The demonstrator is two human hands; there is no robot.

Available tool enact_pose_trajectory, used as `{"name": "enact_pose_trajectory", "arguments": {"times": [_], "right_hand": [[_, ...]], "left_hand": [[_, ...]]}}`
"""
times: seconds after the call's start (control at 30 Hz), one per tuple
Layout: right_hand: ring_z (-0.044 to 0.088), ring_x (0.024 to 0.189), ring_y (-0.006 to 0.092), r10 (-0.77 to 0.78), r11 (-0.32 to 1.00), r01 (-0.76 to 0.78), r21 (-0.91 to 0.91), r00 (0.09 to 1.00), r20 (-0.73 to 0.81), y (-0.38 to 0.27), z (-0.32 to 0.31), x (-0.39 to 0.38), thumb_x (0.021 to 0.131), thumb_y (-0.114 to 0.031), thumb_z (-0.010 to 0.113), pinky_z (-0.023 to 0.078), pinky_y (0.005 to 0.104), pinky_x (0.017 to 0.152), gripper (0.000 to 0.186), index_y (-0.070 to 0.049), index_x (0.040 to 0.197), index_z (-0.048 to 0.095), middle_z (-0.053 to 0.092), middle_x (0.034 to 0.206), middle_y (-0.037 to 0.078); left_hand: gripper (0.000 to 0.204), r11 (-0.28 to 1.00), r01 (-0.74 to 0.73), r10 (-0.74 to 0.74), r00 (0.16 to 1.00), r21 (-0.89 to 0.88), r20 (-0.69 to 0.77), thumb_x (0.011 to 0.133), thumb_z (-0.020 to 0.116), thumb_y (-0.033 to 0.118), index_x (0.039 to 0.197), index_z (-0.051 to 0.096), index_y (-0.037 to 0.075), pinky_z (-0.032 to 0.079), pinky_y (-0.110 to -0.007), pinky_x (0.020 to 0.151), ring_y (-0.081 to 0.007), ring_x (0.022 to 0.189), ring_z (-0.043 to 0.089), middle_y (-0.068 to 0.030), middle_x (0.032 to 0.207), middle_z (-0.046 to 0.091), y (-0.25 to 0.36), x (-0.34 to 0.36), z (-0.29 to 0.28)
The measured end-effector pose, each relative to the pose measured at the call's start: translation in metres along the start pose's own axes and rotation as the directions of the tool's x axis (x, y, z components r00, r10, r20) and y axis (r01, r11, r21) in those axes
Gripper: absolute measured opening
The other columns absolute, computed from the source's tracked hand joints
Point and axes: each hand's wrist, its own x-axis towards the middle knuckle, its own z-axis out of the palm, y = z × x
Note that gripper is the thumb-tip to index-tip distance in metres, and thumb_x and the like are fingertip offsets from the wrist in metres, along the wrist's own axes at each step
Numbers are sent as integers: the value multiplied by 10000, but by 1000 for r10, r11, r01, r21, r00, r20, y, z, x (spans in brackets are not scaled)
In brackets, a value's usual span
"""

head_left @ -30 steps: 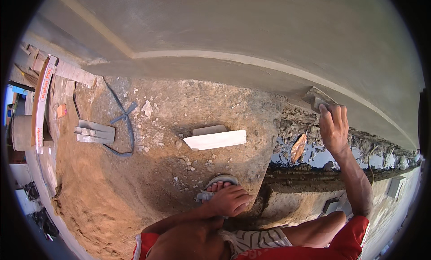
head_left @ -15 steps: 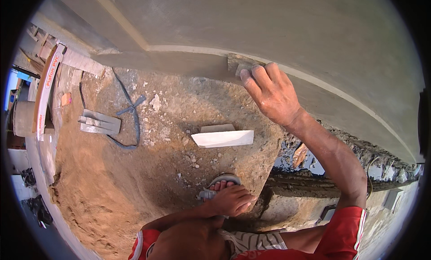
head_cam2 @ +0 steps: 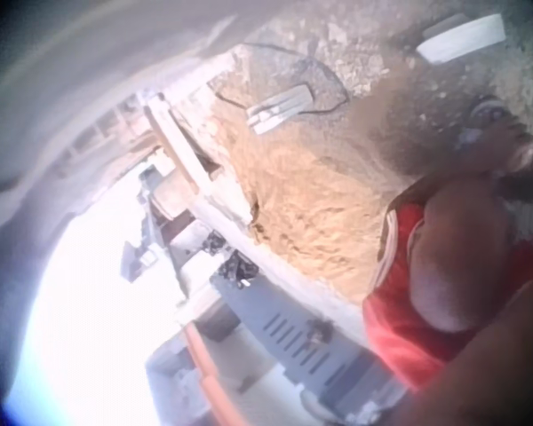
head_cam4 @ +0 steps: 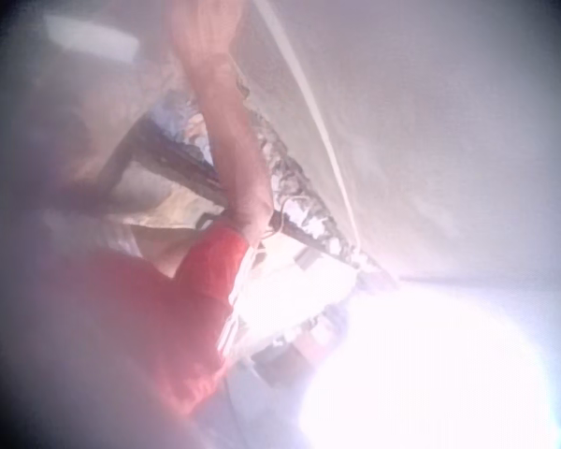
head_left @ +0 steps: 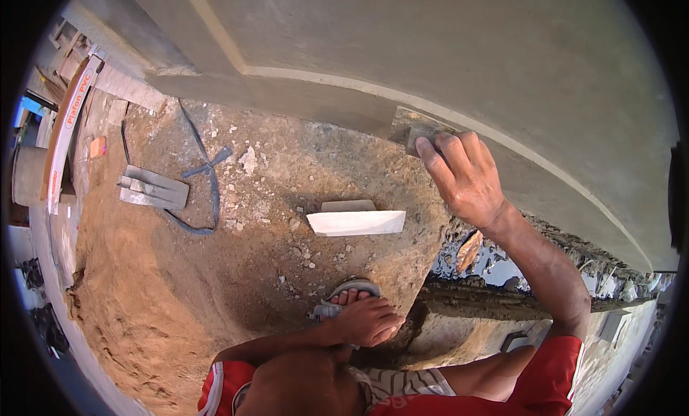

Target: The person uses a trowel to smooth wet concrete on a curved wall surface. They repeatedly dip the trowel into a bucket of water and continue smoothing the surface in long strokes.

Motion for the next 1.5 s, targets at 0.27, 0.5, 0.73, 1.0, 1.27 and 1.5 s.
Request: {"name": "enact_pose_trajectory", "arguments": {"times": [0.27,0.5,0.73,1.0,1.27,1.5], "right_hand": [[550,936,269,69,998,-70,0,974,214,17,-18,-51,768,-2,727,557,380,750,559,-12,1301,561,564,1076,121],[614,873,280,154,916,-140,376,988,-5,14,-43,23,804,46,717,563,415,745,531,-13,1318,598,664,933,120],[646,852,315,201,886,-234,400,972,122,13,-1,82,875,3,684,548,468,744,522,-116,1378,606,671,923,155],[660,897,301,371,842,-454,292,880,297,50,-66,-12,872,40,675,559,450,808,467,-93,1320,663,706,971,129],[693,958,278,511,725,-552,413,832,216,54,-110,-42,858,76,661,552,382,835,434,-24,1279,683,728,1059,161],[699,903,318,257,831,-285,478,958,124,16,-36,69,874,32,644,584,450,808,363,-30,1228,696,708,926,177]], "left_hand": [[322,1000,12,-13,998,-14,-63,845,681,107,1161,689,46,499,-367,848,-252,912,620,-70,990,669,2,-1,-1],[318,1000,-2,1,999,-29,-34,837,690,114,1149,693,52,505,-364,863,-252,923,635,-68,1004,681,-1,-4,3],[341,1000,17,-16,995,1,-101,833,694,125,1167,689,52,508,-377,878,-262,928,639,-71,1003,683,2,-1,2],[334,1000,-11,12,997,13,-79,825,685,113,1151,690,42,503,-369,861,-261,922,630,-77,996,677,-1,-3,2],[322,1000,1,-2,999,-20,-36,825,679,103,1140,690,35,502,-372,853,-256,906,627,-80,999,681,4,0,-6],[331,999,-27,26,997,-17,-74,823,691,99,1146,689,32,500,-377,852,-265,920,634,-83,988,678,0,3,-1]]}}
